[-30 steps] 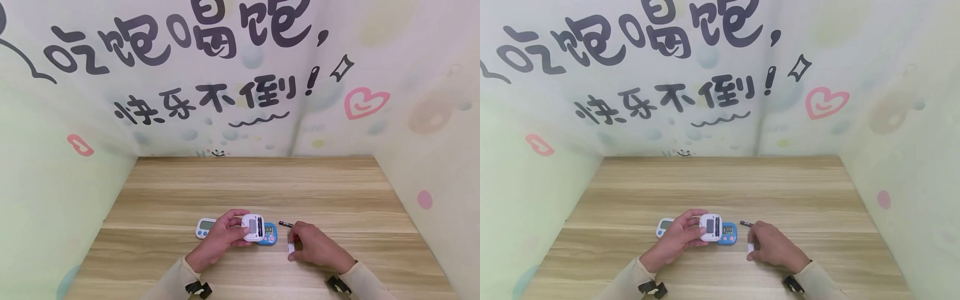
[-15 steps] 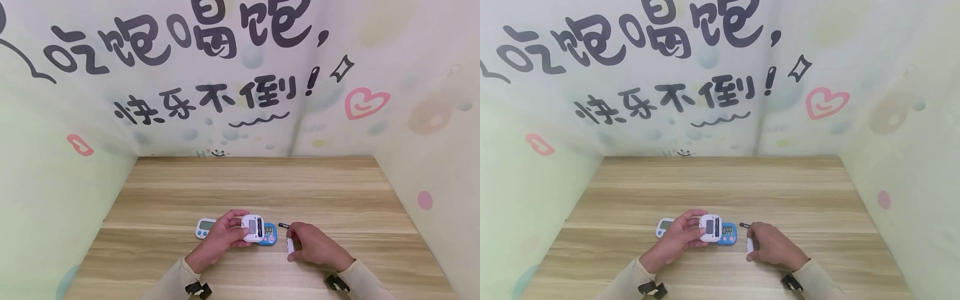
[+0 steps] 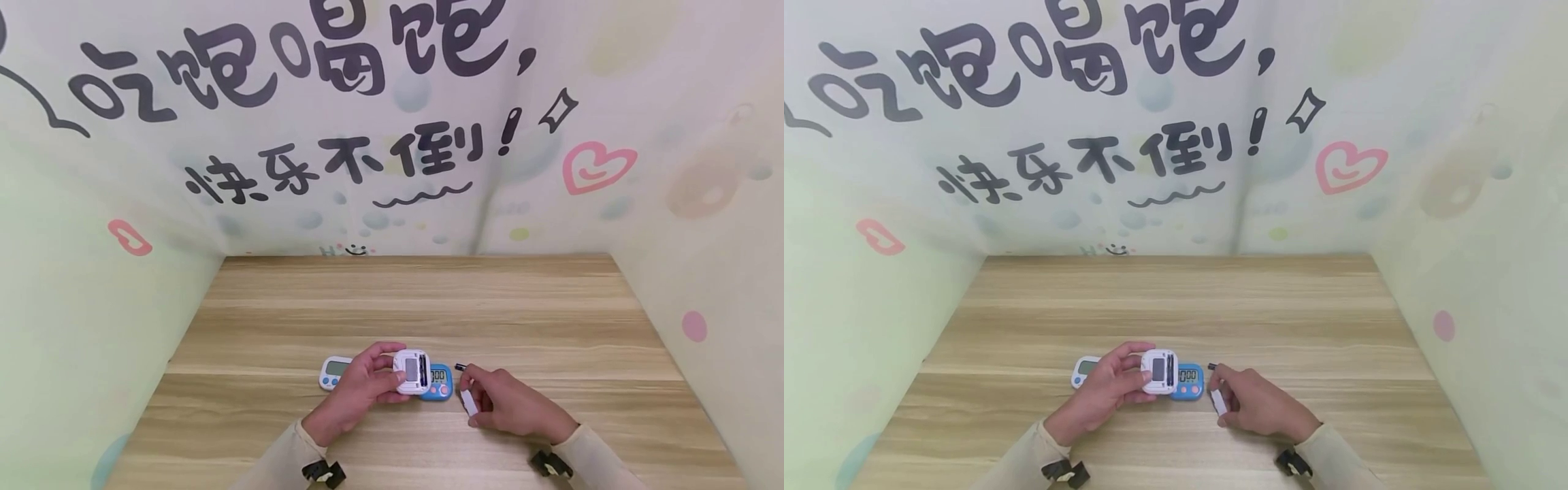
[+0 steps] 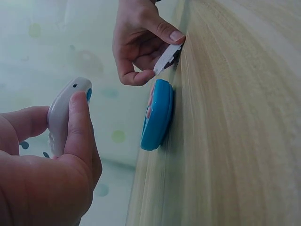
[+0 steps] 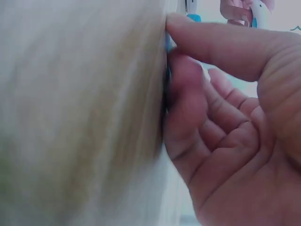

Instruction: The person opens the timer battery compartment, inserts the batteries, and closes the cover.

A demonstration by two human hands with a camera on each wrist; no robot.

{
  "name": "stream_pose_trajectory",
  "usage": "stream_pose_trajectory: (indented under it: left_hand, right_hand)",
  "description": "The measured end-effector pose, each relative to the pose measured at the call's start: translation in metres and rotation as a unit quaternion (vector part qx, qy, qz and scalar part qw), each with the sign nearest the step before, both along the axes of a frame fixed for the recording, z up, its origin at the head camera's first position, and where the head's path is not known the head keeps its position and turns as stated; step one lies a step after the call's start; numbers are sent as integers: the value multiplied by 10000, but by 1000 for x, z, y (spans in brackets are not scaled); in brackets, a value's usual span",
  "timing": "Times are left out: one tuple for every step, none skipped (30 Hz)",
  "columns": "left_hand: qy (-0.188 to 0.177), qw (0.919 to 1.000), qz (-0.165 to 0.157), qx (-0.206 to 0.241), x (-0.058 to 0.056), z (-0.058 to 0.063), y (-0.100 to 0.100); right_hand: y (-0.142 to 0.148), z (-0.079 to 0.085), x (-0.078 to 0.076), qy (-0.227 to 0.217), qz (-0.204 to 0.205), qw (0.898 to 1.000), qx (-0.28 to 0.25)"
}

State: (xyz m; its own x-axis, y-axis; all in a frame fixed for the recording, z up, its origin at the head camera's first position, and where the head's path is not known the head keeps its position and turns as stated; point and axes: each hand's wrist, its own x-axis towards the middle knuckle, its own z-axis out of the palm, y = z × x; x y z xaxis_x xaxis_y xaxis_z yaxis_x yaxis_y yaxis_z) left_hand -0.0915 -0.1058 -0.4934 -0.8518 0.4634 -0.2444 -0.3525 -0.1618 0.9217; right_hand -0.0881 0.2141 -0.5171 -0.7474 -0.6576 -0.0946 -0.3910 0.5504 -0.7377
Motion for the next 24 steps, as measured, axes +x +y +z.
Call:
stream_pose_trajectory:
  left_hand:
    - [-2,10000,1,4,0,0,0]
    - [-4,10000,3,7,0,0,0]
    - [-7,10000,7,11,0,0,-1]
    - [-7,10000,8,16,0,-1,-1]
    - [-6,10000,6,17,0,-1,-1]
    - [-3,10000,1,20,0,-1,-1]
    - [2,10000,-3,23,0,-1,-1]
    - [7,10000,-9,29,0,-2,-2]
    - [8,10000,-13,32,0,-2,-2]
    - [18,10000,-24,40,0,-2,-2]
    - [25,10000,-33,46,0,-3,-1]
    - [32,10000,-39,54,0,-4,-1]
    - [45,10000,-46,56,0,-4,-1]
    - [51,10000,-49,57,0,-4,0]
    - [63,9999,-56,61,0,-5,0]
    - [77,9999,-70,62,0,-5,0]
    - [86,9999,-80,62,1,-5,1]
    - [96,9999,-89,56,1,-6,1]
    - [109,9999,-101,53,1,-6,1]
    - [115,9998,-119,53,1,-7,2]
    - [120,9998,-136,51,1,-7,2]
    - [115,9998,-147,45,1,-7,2]
    - [112,9998,-156,47,1,-7,2]
    - [104,9998,-165,52,2,-7,3]
  right_hand:
    - [0,-1,0,-25,38,10000,-70]
    - [0,-1,0,-77,52,9999,-135]
    - [0,-2,-1,-158,52,9996,-213]
    - [0,-2,-1,-238,45,9992,-314]
    - [0,-3,-1,-332,11,9986,-404]
    - [1,-3,-2,-446,-41,9977,-500]
    - [1,-3,-2,-568,-103,9966,-595]
    - [0,-4,-3,-719,-179,9948,-697]
    - [0,-4,-3,-871,-240,9927,-798]
    - [0,-4,-4,-1008,-286,9904,-900]
    - [0,-4,-4,-1129,-310,9880,-1008]
    - [-1,-4,-4,-1259,-317,9851,-1130]
    - [-2,-4,-4,-1351,-311,9825,-1242]
    - [-3,-3,-4,-1471,-288,9789,-1388]
    - [-4,-3,-4,-1596,-257,9744,-1560]
    - [-7,-2,-4,-1712,-228,9696,-1733]
    - [-9,-2,-4,-1815,-210,9648,-1892]
    - [-11,-1,-4,-1914,-211,9600,-2032]
    - [-14,1,-4,-1980,-218,9561,-2148]
    - [-17,2,-4,-2062,-237,9515,-2271]
    - [-19,4,-4,-2091,-257,9486,-2361]
    - [-22,6,-4,-2097,-274,9469,-2423]
    - [-24,9,-4,-2078,-288,9459,-2474]
    - [-26,10,-4,-2059,-300,9449,-2526]
